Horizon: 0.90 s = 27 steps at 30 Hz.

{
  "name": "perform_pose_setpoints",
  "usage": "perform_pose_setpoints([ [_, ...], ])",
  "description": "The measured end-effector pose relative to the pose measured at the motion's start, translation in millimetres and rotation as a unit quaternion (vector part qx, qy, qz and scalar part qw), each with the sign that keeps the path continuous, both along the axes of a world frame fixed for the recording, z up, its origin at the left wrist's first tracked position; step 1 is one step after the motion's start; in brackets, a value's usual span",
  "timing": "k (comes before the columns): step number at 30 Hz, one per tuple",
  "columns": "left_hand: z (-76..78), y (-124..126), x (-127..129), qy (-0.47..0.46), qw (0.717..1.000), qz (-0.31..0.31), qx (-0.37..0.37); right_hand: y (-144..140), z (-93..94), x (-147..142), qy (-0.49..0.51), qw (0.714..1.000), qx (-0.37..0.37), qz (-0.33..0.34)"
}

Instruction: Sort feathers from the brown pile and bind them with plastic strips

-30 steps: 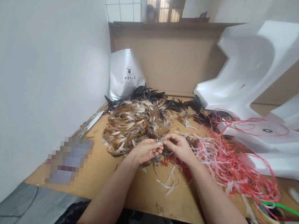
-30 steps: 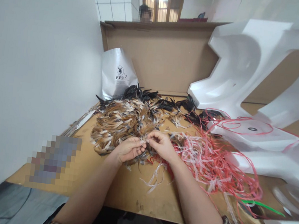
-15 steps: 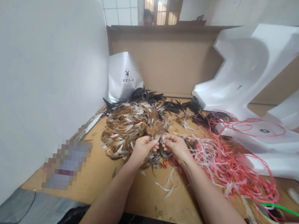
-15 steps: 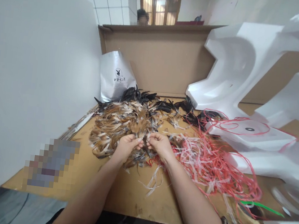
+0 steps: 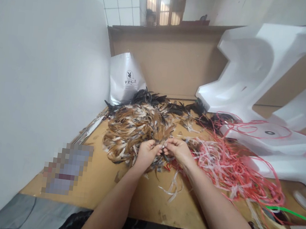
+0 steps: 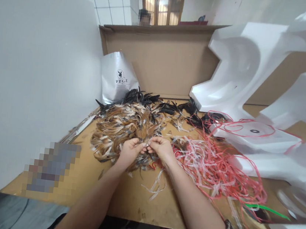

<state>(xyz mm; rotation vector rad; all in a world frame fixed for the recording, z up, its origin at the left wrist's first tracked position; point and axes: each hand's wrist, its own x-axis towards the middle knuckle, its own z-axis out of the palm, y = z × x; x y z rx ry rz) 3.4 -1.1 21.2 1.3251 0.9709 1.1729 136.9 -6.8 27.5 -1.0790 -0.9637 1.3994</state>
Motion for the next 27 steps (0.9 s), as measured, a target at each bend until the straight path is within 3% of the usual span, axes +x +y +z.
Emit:
perform_pose_setpoints([
  [3, 1.6, 0.4, -0.8, -0.022, 0.999, -0.025, -0.031, -1.0, 0.7, 1.0, -0.020, 1.000, 0.002, 0.000],
  [9, -1.9, 4.7, -7.7, -0.120, 0.976, -0.071, -0.166, -0.8, -1.3, 5.2, -0.030, 0.999, 0.022, 0.025],
  [14, -5.9, 5.4, -10.7, -0.144, 0.959, -0.123, -0.210, -0.5, -0.9, 6.1, -0.060, 0.997, 0.051, 0.025],
  [27, -3.9, 1.7, -5.3, -0.055, 0.987, -0.100, -0.109, -0.6, -1.2, 8.3, -0.085, 0.993, 0.079, 0.018],
])
